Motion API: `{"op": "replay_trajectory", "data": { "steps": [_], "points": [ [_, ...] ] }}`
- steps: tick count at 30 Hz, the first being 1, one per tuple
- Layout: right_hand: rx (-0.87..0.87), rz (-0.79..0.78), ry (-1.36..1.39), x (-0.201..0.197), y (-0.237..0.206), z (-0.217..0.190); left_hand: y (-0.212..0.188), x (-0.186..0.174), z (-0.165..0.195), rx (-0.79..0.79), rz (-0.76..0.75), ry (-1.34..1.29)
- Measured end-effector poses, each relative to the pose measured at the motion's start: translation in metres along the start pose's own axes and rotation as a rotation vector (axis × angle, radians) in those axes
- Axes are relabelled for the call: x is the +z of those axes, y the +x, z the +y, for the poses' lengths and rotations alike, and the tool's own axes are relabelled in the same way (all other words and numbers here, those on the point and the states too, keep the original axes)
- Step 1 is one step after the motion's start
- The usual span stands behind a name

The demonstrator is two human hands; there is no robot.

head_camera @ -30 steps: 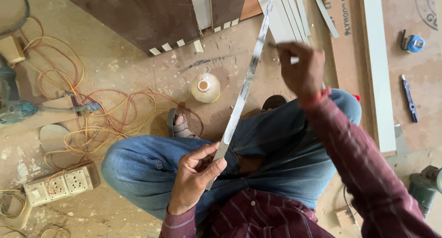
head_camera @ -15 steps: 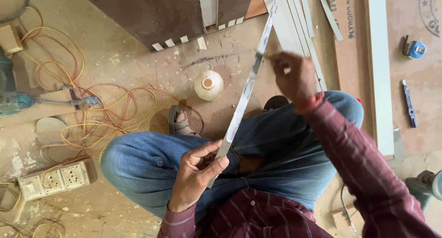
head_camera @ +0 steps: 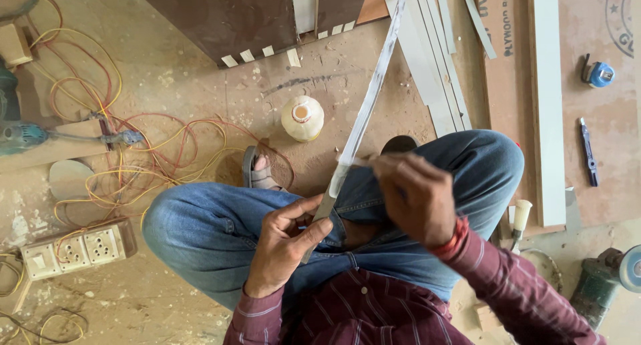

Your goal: The person applies glue to a thin strip of edge banding using a small metal spatula, then presses the strip onto the edge of a wooden board. The person smooths the strip along the edge to secure it.

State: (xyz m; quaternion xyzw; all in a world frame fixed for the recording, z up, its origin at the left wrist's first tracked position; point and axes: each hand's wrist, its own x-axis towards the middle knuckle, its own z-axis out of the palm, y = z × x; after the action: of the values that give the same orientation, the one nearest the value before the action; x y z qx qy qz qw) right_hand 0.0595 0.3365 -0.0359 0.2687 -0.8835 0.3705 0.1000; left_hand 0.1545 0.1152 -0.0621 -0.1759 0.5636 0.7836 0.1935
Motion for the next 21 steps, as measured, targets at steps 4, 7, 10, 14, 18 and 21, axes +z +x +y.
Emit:
{"op": "replay_trajectory", "data": {
  "steps": [4, 7, 10, 14, 18, 21],
  "points": [
    [0.247, 0.036, 0.143, 0.002, 0.013, 0.025, 0.001, -0.001, 0.001, 0.042, -0.013, -0.006],
    [0.196, 0.009, 0.130, 0.010, 0.008, 0.028, 0.005, -0.001, -0.001, 0.076, 0.006, 0.016],
    [0.056, -0.022, 0.064, 0.018, -0.009, 0.012, 0.008, 0.000, -0.003, 0.084, 0.006, 0.043],
    [0.028, -0.030, 0.033, 0.016, -0.031, -0.016, 0.015, 0.004, -0.004, 0.089, -0.004, 0.071],
    [0.064, 0.020, 0.080, 0.012, -0.028, -0.021, 0.016, 0.006, 0.000, 0.103, -0.090, 0.029],
    [0.161, 0.037, 0.170, 0.011, -0.022, -0.017, 0.009, -0.002, 0.006, 0.077, -0.235, -0.077]
  ]
}}
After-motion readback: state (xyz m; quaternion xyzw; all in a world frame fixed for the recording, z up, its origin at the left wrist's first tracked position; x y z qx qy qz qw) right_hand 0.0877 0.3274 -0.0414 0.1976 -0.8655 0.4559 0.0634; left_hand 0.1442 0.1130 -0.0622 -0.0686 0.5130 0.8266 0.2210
